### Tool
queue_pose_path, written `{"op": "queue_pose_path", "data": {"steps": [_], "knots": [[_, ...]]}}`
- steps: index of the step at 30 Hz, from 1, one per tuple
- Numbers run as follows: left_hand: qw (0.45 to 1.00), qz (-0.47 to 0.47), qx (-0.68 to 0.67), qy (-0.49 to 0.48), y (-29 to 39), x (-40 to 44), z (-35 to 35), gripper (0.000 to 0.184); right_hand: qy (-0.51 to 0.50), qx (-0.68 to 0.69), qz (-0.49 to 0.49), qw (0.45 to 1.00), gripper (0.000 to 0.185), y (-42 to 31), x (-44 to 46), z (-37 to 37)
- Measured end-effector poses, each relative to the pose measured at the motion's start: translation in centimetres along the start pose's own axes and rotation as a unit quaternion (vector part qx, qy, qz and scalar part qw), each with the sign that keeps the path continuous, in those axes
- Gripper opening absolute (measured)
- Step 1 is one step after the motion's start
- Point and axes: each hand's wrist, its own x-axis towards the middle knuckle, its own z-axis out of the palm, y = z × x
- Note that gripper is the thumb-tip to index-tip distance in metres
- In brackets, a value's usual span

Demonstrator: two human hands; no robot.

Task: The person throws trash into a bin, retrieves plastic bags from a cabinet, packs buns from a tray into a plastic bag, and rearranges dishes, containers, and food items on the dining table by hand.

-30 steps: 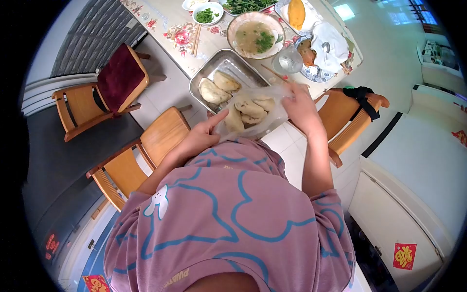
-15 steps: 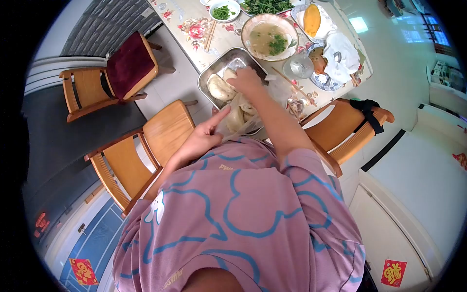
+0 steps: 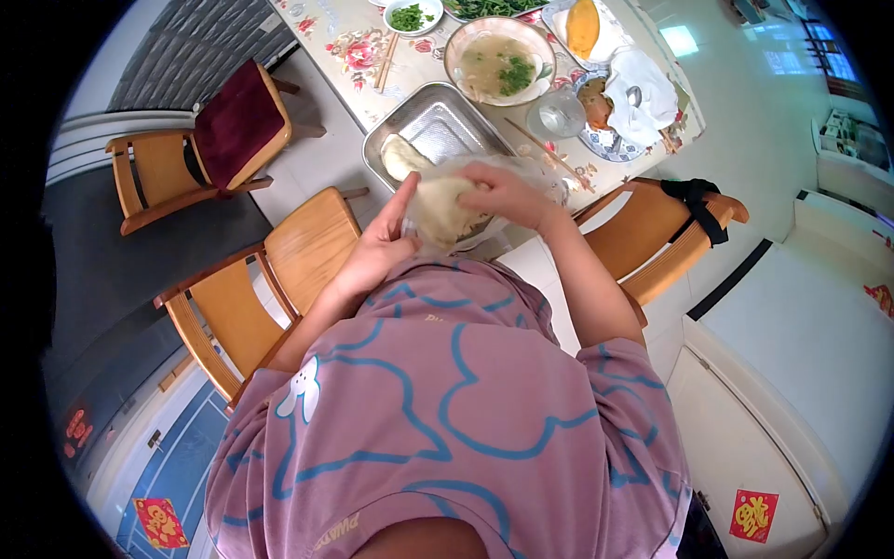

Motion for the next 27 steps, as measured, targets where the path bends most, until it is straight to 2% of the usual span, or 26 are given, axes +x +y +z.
{"op": "queue_pose_path", "data": {"steps": [1,2,3,4,5,6,8,9,10,11,12,13,14,15,16,18,19,20,21,23,25,26,27], "knots": [[1.000,0.014,-0.006,-0.005,0.2,0.1,0.3,0.084,0.044,-0.078,0.010,0.996,0.042,0.4,-0.2,1.1],[1.000,0.011,-0.020,-0.004,0.2,0.0,0.3,0.084,0.044,-0.077,0.010,0.996,0.042,0.8,-0.4,1.5],[1.000,0.009,-0.026,-0.003,0.4,-0.1,0.3,0.085,0.133,-0.209,0.026,0.968,0.041,1.3,-0.4,1.9],[0.999,0.007,-0.032,-0.002,0.5,-0.2,0.3,0.085,0.218,-0.336,0.040,0.915,0.041,1.8,-0.5,2.2],[1.000,0.003,-0.015,0.015,0.7,-0.6,0.5,0.085,0.292,-0.331,0.023,0.897,0.043,2.2,-0.8,2.6],[1.000,0.002,-0.007,0.023,0.6,-0.6,0.4,0.085,0.292,-0.332,0.024,0.897,0.043,2.7,-1.1,3.1],[0.999,-0.020,0.009,0.029,-0.1,-0.7,-0.1,0.083,0.276,-0.230,-0.011,0.933,0.044,3.2,-1.7,4.3],[0.999,-0.030,0.012,0.029,-0.6,-0.8,-0.5,0.082,0.275,-0.230,-0.011,0.933,0.044,3.0,-2.1,4.9],[0.999,-0.040,0.016,0.028,-1.0,-0.9,-0.8,0.081,0.224,-0.269,-0.002,0.937,0.042,2.6,-2.5,5.2],[0.992,-0.036,0.121,0.028,-1.2,-1.0,-1.1,0.079,0.170,-0.306,0.007,0.937,0.039,2.1,-2.6,5.3],[0.984,-0.033,0.173,0.031,-1.2,-1.2,-1.2,0.078,0.166,-0.308,0.004,0.937,0.039,0.8,-2.3,4.8],[0.973,-0.031,0.225,0.034,-1.2,-1.4,-1.4,0.078,0.152,-0.267,0.040,0.951,0.035,-1.0,-1.9,4.0],[0.960,-0.068,0.267,0.038,-1.0,-1.8,-1.3,0.076,0.138,-0.224,0.077,0.962,0.031,-2.8,-1.6,3.2],[0.953,-0.086,0.288,0.041,-0.6,-2.0,-1.2,0.075,0.211,-0.203,0.036,0.955,0.028,-4.7,-0.8,3.2],[0.944,-0.103,0.309,0.043,-0.3,-2.1,-1.1,0.074,0.210,-0.205,0.035,0.956,0.028,-4.9,0.7,3.3],[0.958,-0.158,0.232,0.066,0.3,-2.5,-0.6,0.070,0.227,-0.256,-0.074,0.937,0.029,-4.6,4.9,3.0],[0.958,-0.157,0.231,0.067,0.0,-2.6,-0.7,0.070,0.221,-0.323,-0.077,0.917,0.032,-2.9,7.5,3.5],[0.946,-0.106,0.284,0.111,-0.5,-2.8,-0.8,0.064,0.215,-0.387,-0.081,0.893,0.037,-1.1,9.9,4.2],[0.928,-0.055,0.335,0.156,-0.9,-3.0,-1.0,0.058,0.213,-0.388,-0.083,0.893,0.037,-0.7,11.3,5.1],[0.917,-0.070,0.342,0.194,-0.9,-3.0,-1.0,0.052,0.129,-0.471,0.077,0.869,0.059,-0.4,13.4,6.5],[0.904,-0.084,0.349,0.233,-0.4,-2.9,-1.3,0.047,0.105,-0.443,0.102,0.885,0.065,0.9,14.6,6.3],[0.894,-0.144,0.361,0.223,0.1,-2.8,-1.3,0.040,0.083,-0.414,0.132,0.897,0.071,1.7,15.1,5.9],[0.881,-0.203,0.371,0.211,0.4,-2.6,-1.4,0.035,0.076,-0.395,0.121,0.907,0.069,2.6,15.5,5.4]]}}
